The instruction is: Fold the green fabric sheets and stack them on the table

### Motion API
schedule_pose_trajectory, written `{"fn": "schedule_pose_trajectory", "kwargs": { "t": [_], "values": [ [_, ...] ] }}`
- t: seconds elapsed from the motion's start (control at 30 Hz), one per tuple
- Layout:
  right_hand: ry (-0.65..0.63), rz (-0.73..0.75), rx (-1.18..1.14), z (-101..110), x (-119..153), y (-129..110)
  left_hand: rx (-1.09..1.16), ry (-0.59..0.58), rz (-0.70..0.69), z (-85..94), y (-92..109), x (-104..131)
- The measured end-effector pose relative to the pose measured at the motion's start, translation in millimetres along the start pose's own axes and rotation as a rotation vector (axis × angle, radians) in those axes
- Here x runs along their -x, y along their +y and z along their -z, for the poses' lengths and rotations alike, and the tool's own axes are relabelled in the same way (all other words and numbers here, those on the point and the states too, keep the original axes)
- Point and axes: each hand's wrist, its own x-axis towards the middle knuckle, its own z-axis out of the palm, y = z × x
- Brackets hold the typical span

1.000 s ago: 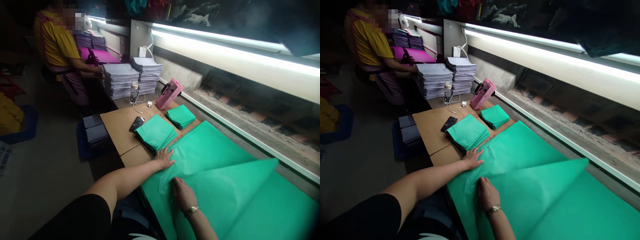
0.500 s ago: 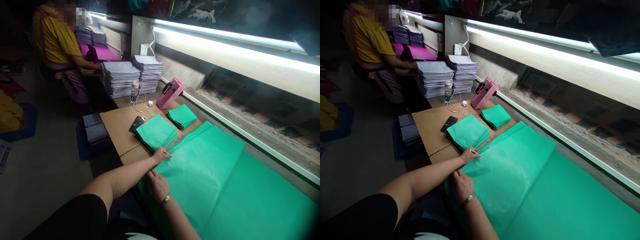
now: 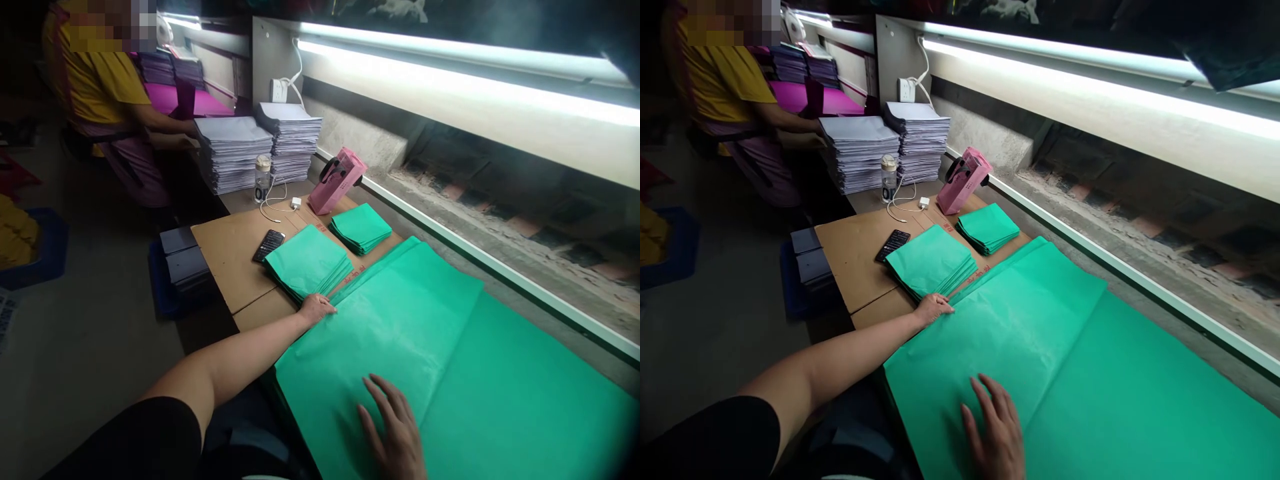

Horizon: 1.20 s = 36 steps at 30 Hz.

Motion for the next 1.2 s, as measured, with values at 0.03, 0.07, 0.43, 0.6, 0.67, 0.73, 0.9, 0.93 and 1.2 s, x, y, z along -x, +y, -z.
{"fn": "schedule_pose_trajectory", "kwargs": {
  "t": [0.03, 0.07, 0.43, 0.6, 0.67, 0.73, 0.9, 0.93, 1.2],
  "values": [
    [-0.026, -0.025, 0.094, 5, 14, 18, 0.001, 0.003, 0.007, 0.3, 1, 1],
    [-0.073, -0.035, 0.179, 8, 24, 35, 0.001, 0.007, 0.013, 0.8, 2, 2],
    [-0.214, -0.654, 0.488, 18, -106, 338, 0.005, 0.061, -0.018, -2.7, -2, 8],
    [-0.183, -0.828, 0.466, 32, -147, 387, -0.007, 0.09, -0.045, -5.5, -1, 7],
    [-0.223, -0.691, 0.458, 27, -129, 346, -0.027, 0.097, -0.055, -4.0, 3, 9],
    [-0.238, -0.488, 0.406, 17, -94, 271, -0.036, 0.095, -0.064, -2.7, 5, 9],
    [-0.468, 0.157, -0.082, -8, 13, 30, -0.028, 0.046, -0.126, -2.3, -3, 4],
    [-0.478, 0.226, -0.19, -11, 31, -3, -0.039, 0.035, -0.142, -2.0, -4, 4],
    [-0.374, 0.107, 0.011, 32, 98, 16, -0.25, -0.128, -0.248, 3.6, 1, 5]
  ]
}}
